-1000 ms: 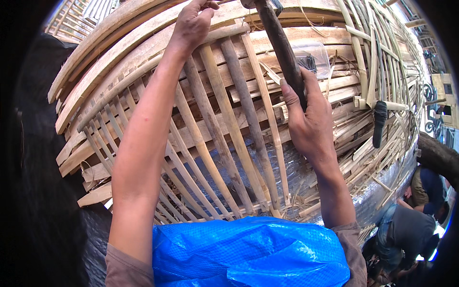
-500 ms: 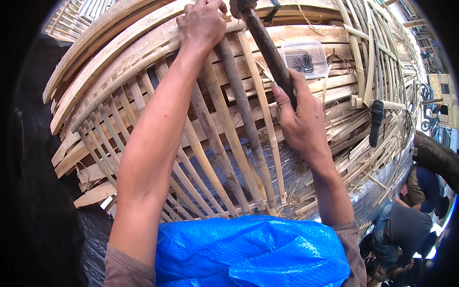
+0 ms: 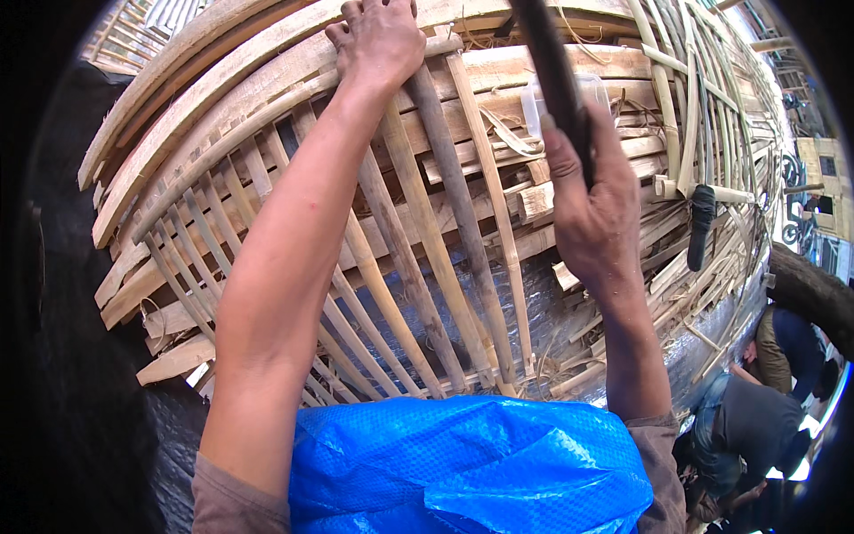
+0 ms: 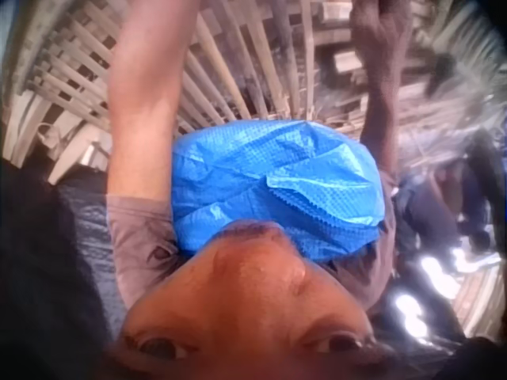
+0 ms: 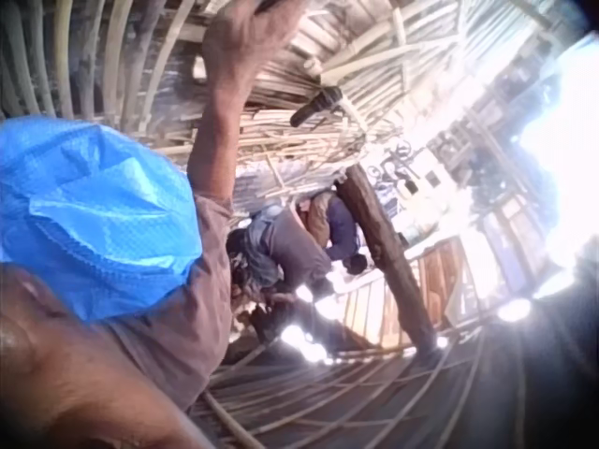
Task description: The person builds a wooden structure by placing bamboo-like slats across a frame and hammering nails to secure them.
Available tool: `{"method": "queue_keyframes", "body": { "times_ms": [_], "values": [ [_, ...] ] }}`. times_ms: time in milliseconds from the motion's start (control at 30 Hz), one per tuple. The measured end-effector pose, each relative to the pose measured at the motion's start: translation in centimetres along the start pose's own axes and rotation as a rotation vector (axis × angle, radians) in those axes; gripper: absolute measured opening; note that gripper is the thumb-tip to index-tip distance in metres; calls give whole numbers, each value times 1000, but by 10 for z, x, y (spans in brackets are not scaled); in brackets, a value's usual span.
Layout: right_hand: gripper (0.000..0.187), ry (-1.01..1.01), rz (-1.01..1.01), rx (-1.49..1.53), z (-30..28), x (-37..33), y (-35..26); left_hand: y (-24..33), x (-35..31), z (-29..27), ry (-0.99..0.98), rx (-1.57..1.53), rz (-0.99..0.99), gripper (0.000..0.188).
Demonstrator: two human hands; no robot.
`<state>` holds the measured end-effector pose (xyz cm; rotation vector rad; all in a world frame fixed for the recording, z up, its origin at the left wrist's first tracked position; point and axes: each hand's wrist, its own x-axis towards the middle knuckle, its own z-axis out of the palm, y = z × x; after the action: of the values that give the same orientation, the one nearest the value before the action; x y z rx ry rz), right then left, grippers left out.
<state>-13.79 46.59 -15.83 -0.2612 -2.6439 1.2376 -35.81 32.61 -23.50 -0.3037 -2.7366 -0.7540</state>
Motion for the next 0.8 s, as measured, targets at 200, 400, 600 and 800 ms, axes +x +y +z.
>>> {"method": "queue_keyframes", "body": {
  "times_ms": [200, 400, 600, 800],
  "values": [
    [35, -6, 51, 21, -10, -2, -19, -5, -3, 10, -15, 20, -8, 41],
    [34, 105, -49, 118, 4, -4, -17, -9, 1, 24, 31, 61, -2, 42],
    [30, -12, 56, -41, 23, 1, -6, -9, -3, 9, 28, 58, -24, 40],
    [33, 49, 79, 137, 10, -2, -7, 0, -8, 2, 140, 75, 103, 36]
  ]
}}
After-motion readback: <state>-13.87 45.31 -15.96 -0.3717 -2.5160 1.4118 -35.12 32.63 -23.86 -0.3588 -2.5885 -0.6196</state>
